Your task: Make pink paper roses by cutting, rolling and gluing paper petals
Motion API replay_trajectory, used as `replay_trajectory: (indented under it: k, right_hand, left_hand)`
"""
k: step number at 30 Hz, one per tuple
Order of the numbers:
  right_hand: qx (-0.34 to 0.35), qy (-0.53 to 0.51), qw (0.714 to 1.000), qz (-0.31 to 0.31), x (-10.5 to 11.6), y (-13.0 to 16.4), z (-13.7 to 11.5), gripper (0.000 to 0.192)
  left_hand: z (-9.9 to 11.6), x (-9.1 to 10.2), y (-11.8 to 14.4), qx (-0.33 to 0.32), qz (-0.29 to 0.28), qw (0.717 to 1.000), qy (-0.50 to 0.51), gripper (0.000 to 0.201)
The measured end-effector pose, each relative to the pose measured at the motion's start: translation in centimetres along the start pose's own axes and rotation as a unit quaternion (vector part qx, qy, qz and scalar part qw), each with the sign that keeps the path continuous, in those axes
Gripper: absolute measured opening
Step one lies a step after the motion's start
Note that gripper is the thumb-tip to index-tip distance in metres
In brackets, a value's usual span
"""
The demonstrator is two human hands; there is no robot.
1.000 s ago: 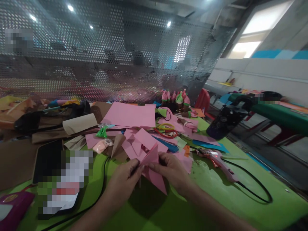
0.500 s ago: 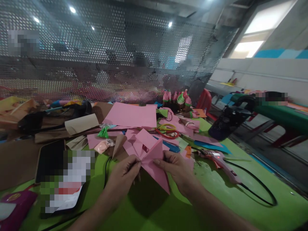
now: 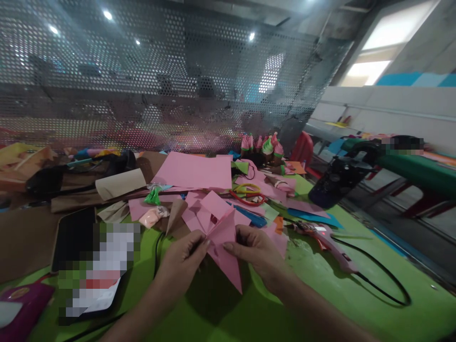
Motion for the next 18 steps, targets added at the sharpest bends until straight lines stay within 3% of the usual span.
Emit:
replay_trajectory:
  k: [10,18]
  right_hand:
    - [-0.018,-0.093,0.995,0.018,0.47,-0.25,0.37,0.028]
    - [-0.046,-0.118,0.992,0.011,0.13,-0.01,0.56,0.017]
  left_hand:
    - [-0.27,0.27,0.06,0.022,0.012,0.999,-0.025,0.025]
    - [-0.42,0.07,0.17,0.081,-0.004,0.992,0.095,0.023]
Point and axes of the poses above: each hand's wrist, its own y-axis away from the middle knuckle, its own x-axis out of the back of the hand, z = x × y, the point moved 7 cm from there along -y, towards the middle knuckle, and after that the axes turned 6 degrees about y, right-handed, at the moved point
